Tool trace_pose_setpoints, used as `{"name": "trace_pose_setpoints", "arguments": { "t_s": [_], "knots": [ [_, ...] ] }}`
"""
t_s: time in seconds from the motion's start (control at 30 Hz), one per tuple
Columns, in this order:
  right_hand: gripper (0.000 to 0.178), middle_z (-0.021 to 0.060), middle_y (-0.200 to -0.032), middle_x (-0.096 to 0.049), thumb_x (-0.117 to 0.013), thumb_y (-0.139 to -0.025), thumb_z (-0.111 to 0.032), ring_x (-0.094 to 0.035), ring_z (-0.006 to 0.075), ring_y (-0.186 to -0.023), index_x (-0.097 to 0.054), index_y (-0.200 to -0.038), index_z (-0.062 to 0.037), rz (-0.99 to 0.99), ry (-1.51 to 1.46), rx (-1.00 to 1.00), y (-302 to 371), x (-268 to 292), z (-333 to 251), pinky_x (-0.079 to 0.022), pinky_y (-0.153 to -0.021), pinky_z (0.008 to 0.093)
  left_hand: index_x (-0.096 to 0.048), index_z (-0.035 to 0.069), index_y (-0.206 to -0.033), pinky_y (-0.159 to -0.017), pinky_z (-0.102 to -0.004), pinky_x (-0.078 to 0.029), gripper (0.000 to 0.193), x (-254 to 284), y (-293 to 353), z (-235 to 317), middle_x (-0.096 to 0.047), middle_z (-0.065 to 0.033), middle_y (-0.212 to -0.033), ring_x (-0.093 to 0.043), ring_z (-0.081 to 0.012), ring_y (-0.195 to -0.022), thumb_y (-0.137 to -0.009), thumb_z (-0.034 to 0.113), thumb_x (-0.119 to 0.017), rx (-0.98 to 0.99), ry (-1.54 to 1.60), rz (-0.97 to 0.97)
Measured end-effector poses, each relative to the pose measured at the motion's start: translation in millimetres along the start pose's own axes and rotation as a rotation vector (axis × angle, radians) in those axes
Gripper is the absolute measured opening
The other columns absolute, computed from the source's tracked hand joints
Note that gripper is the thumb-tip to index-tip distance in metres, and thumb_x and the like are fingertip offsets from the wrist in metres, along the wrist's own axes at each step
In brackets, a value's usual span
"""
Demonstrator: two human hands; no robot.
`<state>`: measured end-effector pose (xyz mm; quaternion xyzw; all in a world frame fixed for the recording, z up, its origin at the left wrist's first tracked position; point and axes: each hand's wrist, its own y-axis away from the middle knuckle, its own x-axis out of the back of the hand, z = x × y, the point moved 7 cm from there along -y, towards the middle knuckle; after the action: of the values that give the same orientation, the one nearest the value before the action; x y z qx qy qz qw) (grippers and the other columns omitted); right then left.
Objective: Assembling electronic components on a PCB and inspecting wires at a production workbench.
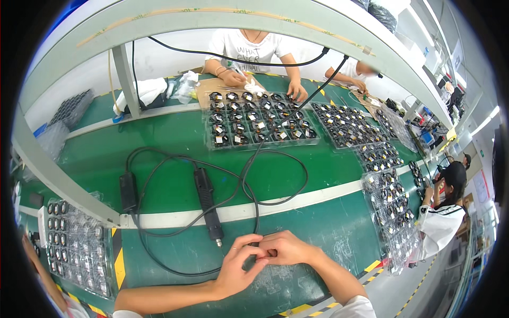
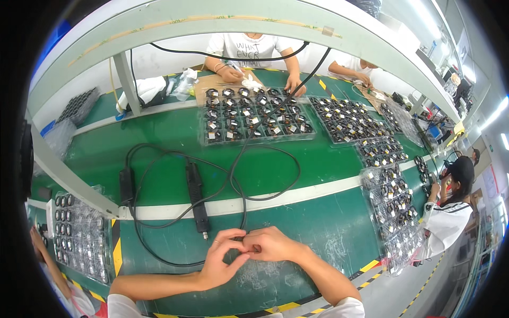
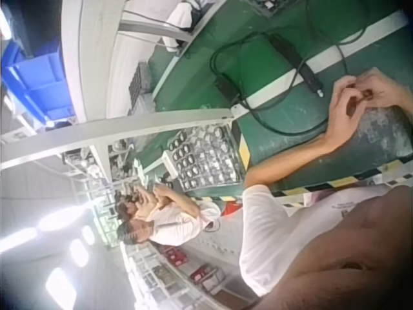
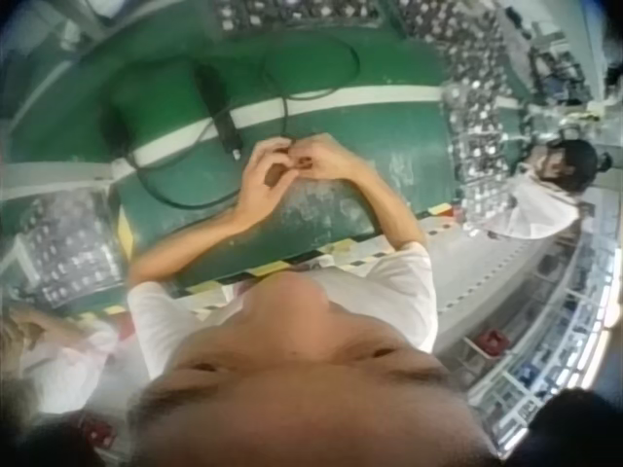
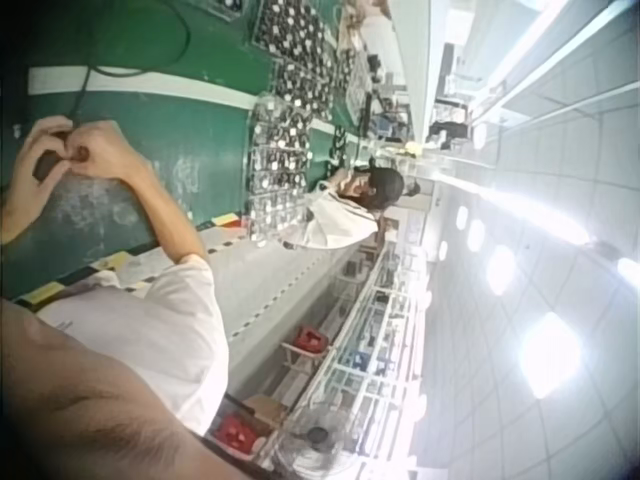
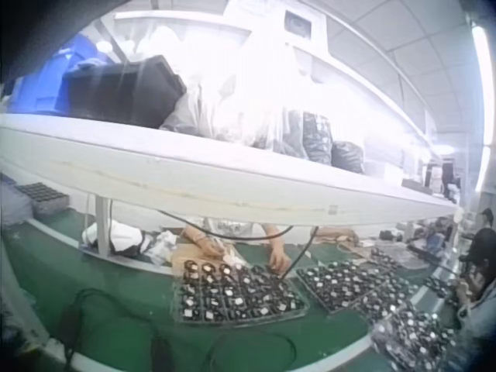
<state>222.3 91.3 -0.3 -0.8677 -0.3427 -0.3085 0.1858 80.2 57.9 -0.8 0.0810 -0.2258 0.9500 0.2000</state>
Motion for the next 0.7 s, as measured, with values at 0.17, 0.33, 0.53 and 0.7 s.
{"name": "trace_pose_setpoints", "arguments": {
  "t_s": [0.17, 0.33, 0.53, 0.7],
  "knots": [
    [0.017, 0.004, -0.077, -0.063, -0.082, -0.082, -0.018, -0.062, 0.0243, -0.066, -0.069, -0.089, -0.0097, -0.012, -0.013, -0.021, -1, -1, 1, -0.047, -0.058, 0.0383, -0.068, 0.007, -0.101, -0.092, -0.0367, -0.054, 0.027, 8, -5, 12, -0.07, -0.0103, -0.114, -0.066, -0.0265, -0.107, -0.082, 0.004, -0.087, -0.026, 0.006, 0.108],
    [0.021, 0.0043, -0.074, -0.06, -0.083, -0.081, -0.02, -0.06, 0.0252, -0.065, -0.065, -0.084, -0.0089, -0.032, 0.019, -0.03, -1, -2, 5, -0.047, -0.058, 0.0387, -0.07, 0.006, -0.097, -0.084, -0.0356, -0.053, 0.022, 7, -4, 2, -0.072, -0.0078, -0.099, -0.066, -0.0252, -0.095, -0.082, 0.004, -0.086, 0.022, -0.035, 0.104],
    [0.019, 0.0049, -0.076, -0.061, -0.081, -0.083, -0.019, -0.061, 0.0264, -0.066, -0.065, -0.086, -0.0082, -0.058, 0.034, -0.028, -1, 7, 1, -0.047, -0.059, 0.0394, -0.072, 0.004, -0.098, -0.081, -0.0358, -0.054, 0.019, 6, -8, 4, -0.074, -0.0089, -0.097, -0.067, -0.0264, -0.09, -0.083, 0.004, -0.085, 0.015, -0.016, 0.103],
    [0.018, 0.0066, -0.077, -0.061, -0.079, -0.084, -0.019, -0.063, 0.0278, -0.068, -0.066, -0.089, -0.0072, -0.018, 0.043, -0.011, -2, -5, -1, -0.049, -0.061, 0.0398, -0.074, 0.004, -0.1, -0.081, -0.0361, -0.054, 0.017, 9, 0, 5, -0.075, -0.0091, -0.099, -0.068, -0.0274, -0.09, -0.085, 0.002, -0.082, -0.028, -0.033, 0.131]
  ]
}}
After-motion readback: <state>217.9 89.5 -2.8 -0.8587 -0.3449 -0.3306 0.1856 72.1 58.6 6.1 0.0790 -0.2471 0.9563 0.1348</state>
